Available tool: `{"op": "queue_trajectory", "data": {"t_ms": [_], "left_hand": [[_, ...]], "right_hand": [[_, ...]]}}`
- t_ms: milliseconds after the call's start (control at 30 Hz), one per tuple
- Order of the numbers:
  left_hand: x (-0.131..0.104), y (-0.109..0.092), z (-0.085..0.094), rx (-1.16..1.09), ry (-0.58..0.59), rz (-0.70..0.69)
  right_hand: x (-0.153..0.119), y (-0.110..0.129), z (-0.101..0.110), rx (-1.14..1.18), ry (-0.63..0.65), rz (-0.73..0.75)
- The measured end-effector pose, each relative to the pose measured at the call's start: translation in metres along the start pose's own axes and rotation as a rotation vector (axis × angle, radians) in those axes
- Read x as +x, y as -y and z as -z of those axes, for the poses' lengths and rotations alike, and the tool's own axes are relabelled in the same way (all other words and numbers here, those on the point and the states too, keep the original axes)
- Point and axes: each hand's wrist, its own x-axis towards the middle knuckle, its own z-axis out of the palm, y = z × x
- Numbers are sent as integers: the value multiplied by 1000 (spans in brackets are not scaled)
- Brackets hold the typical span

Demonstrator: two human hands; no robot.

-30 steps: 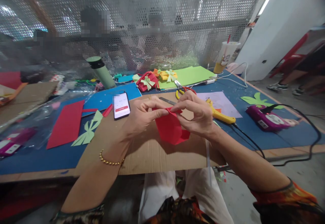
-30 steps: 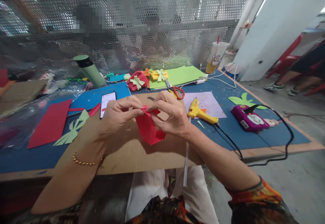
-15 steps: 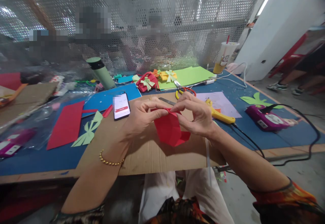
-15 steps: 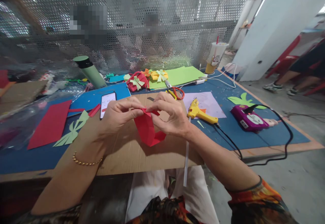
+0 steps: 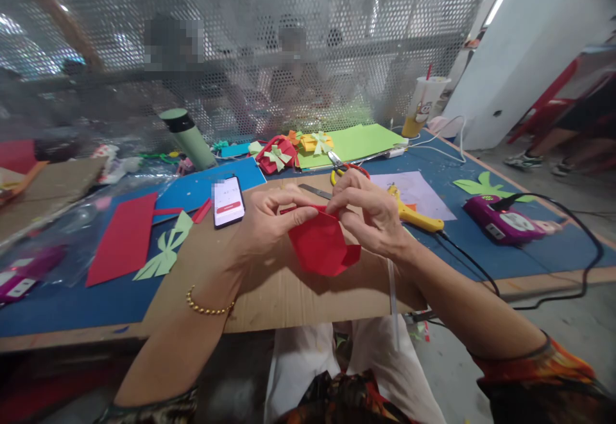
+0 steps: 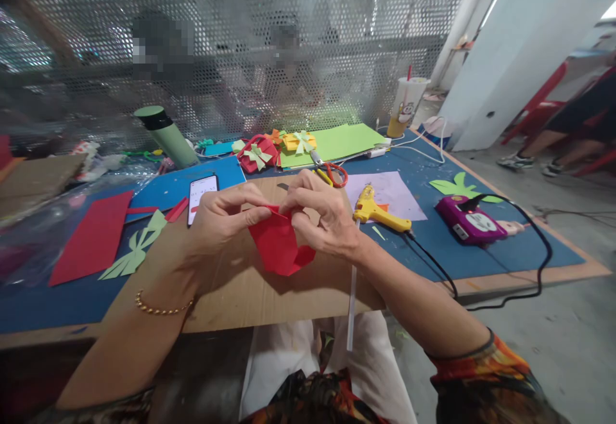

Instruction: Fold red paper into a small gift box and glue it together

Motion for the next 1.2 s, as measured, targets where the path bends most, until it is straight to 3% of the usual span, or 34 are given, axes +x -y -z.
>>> {"op": "queue_trajectory", "data": {"t_ms": [133, 267, 400, 533, 633, 767, 933, 1200], "left_hand": [[1, -2, 1, 11, 15, -18], [1, -3, 1, 37, -5, -11], [0, -3, 0, 61, -18, -17], [0, -4, -2, 33, -55, -24], [0, -5, -4, 38, -78, -51], [0, -5, -3, 80, -86, -97], [-2, -5, -4, 146, -72, -124], [-2, -7, -3, 190, -41, -96]], "right_hand": [[0, 0, -2, 19, -36, -21], [0, 0, 2, 78, -70, -172], [0, 3, 6, 143, 15, -306], [1, 6, 3, 112, 111, -235], [1, 7, 1, 92, 81, -177], [2, 7, 5, 137, 45, -299], [6, 7, 11, 199, 139, -443], [10, 3, 16, 195, 224, -401]]}}
